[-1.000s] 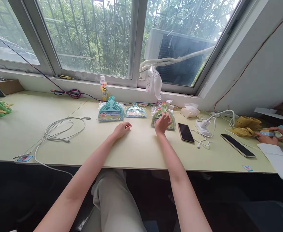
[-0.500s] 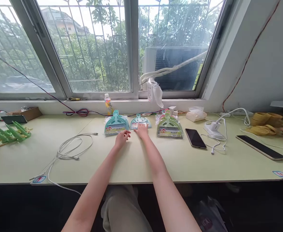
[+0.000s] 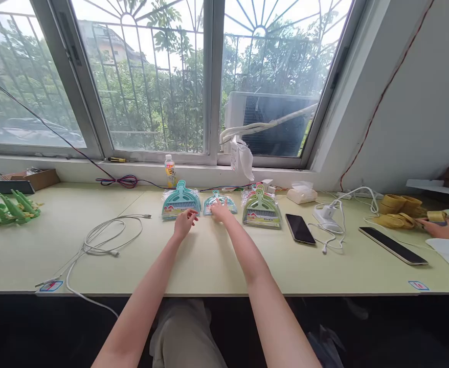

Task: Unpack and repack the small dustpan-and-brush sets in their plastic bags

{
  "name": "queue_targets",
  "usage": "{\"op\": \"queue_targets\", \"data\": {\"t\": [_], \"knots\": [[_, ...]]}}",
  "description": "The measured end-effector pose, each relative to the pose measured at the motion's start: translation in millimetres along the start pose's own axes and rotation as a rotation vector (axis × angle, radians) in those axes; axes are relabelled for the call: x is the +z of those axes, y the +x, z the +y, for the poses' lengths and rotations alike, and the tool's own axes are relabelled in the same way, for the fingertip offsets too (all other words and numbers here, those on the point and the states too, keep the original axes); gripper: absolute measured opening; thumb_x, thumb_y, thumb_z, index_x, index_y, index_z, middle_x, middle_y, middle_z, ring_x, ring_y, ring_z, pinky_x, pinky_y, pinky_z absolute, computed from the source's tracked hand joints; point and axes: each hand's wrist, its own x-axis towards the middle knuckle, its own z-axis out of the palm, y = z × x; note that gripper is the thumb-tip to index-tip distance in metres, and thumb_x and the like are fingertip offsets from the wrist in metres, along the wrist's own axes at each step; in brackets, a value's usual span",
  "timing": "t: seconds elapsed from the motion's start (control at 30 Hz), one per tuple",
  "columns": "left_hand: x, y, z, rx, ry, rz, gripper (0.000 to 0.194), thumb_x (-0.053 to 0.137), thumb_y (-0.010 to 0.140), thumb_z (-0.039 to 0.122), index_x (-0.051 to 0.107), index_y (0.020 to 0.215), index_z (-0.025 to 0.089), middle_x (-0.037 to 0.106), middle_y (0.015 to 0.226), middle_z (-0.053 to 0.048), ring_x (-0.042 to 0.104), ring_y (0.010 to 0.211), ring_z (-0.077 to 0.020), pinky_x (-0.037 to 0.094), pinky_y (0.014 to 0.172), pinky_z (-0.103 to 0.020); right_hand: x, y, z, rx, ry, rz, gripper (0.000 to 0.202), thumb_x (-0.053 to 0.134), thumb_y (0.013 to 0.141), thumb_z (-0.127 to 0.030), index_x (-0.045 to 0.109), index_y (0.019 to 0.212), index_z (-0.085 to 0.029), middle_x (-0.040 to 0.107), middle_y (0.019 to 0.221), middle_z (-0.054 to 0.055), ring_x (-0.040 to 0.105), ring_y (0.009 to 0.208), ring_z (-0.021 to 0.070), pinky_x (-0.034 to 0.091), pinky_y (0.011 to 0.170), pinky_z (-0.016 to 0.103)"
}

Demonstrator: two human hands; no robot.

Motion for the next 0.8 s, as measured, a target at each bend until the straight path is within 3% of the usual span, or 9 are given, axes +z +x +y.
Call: {"op": "queue_targets", "data": {"t": [0.1, 0.23, 0.37, 0.43, 0.5, 0.57, 0.63, 0.73, 0.8], "knots": [[1.0, -0.3, -1.5, 0.005, -0.009, -0.002, 0.018, 0.049, 0.093, 0.023, 0.067, 0.093, 0.022, 0.075, 0.080, 0.000, 0.064, 0.058, -0.0144, 0.044, 0.065, -0.027, 2.9, 0.2, 0.6, 0.018, 0.061, -0.027, 0.029, 0.061, 0.090, -0.017, 0.069, 0.117, -0.017, 0.069, 0.131, 0.016, 0.061, 0.129, 0.0329, 0.045, 0.108, 0.045], [1.7, 0.8, -4.3, -0.003, -0.065, -0.001, 0.017, 0.049, 0.093, 0.024, 0.066, 0.094, 0.021, 0.075, 0.080, -0.001, 0.062, 0.056, -0.0135, 0.044, 0.063, -0.027, 13.3, -5.7, -5.6, 0.044, 0.067, 0.103, 0.029, 0.044, 0.095, -0.007, 0.069, 0.108, -0.016, 0.074, 0.116, 0.015, 0.070, 0.105, 0.0256, 0.040, 0.109, 0.038], [1.3, 6.0, -5.5, -0.124, -0.339, -0.038, 0.017, 0.055, 0.090, 0.029, 0.067, 0.094, 0.018, 0.074, 0.082, -0.006, 0.063, 0.056, -0.0136, 0.048, 0.061, -0.027, 11.6, -9.6, -14.4, 0.263, 0.275, 0.442, 0.037, 0.028, 0.102, -0.012, 0.064, 0.110, -0.017, 0.076, 0.106, 0.012, 0.069, 0.097, 0.0234, 0.035, 0.112, 0.040], [0.7, 8.1, -3.6, -0.241, -0.527, -0.113, 0.023, 0.056, 0.092, 0.034, 0.067, 0.098, 0.015, 0.076, 0.087, -0.010, 0.067, 0.061, -0.0151, 0.053, 0.064, -0.029, 5.4, -11.9, -18.5, 0.409, 0.433, 0.643, 0.035, 0.027, 0.106, -0.022, 0.062, 0.110, -0.018, 0.075, 0.104, 0.012, 0.068, 0.096, 0.0243, 0.038, 0.107, 0.041], [-0.9, 7.7, 0.1, -0.330, -0.730, -0.222, 0.037, 0.049, 0.098, 0.044, 0.067, 0.109, 0.013, 0.077, 0.098, -0.015, 0.072, 0.073, -0.0185, 0.058, 0.074, -0.032, 0.0, -18.2, -23.5, 0.446, 0.521, 0.794, 0.035, 0.027, 0.106, -0.026, 0.061, 0.109, -0.020, 0.075, 0.104, 0.012, 0.067, 0.097, 0.0253, 0.040, 0.105, 0.042], [-3.9, 4.7, 4.4, -0.342, -0.935, -0.339, 0.057, 0.038, 0.101, 0.057, 0.062, 0.126, 0.012, 0.075, 0.113, -0.020, 0.075, 0.093, -0.0233, 0.059, 0.086, -0.037, -1.0, -30.7, -30.0, 0.342, 0.537, 0.888, 0.036, 0.026, 0.106, -0.026, 0.062, 0.105, -0.022, 0.074, 0.101, 0.011, 0.067, 0.097, 0.0257, 0.041, 0.105, 0.043], [-7.7, 0.2, 7.8, -0.295, -1.066, -0.427, 0.073, 0.032, 0.099, 0.069, 0.056, 0.138, 0.012, 0.072, 0.123, -0.021, 0.072, 0.110, -0.0274, 0.057, 0.095, -0.041, 2.6, -48.5, -37.3, 0.135, 0.480, 0.879, 0.036, 0.028, 0.105, -0.023, 0.063, 0.100, -0.024, 0.074, 0.098, 0.009, 0.067, 0.096, 0.0251, 0.040, 0.107, 0.044], [-11.5, -5.2, 9.5, -0.240, -1.058, -0.480, 0.081, 0.032, 0.095, 0.077, 0.059, 0.135, 0.013, 0.073, 0.121, -0.020, 0.069, 0.116, -0.0312, 0.056, 0.096, -0.045, 10.3, -76.3, -46.7, -0.225, 0.319, 0.693, 0.035, 0.033, 0.104, -0.018, 0.066, 0.098, -0.027, 0.076, 0.105, 0.006, 0.067, 0.102, 0.0221, 0.038, 0.111, 0.042], [-11.6, -6.2, 8.8, -0.241, -1.001, -0.463, 0.073, 0.037, 0.096, 0.072, 0.063, 0.130, 0.013, 0.075, 0.112, -0.018, 0.071, 0.109, -0.0312, 0.058, 0.091, -0.044, 11.9, -88.9, -50.6, -0.401, 0.225, 0.557, 0.033, 0.036, 0.104, -0.018, 0.067, 0.103, -0.029, 0.074, 0.118, 0.003, 0.066, 0.112, 0.0200, 0.038, 0.112, 0.040]]}}
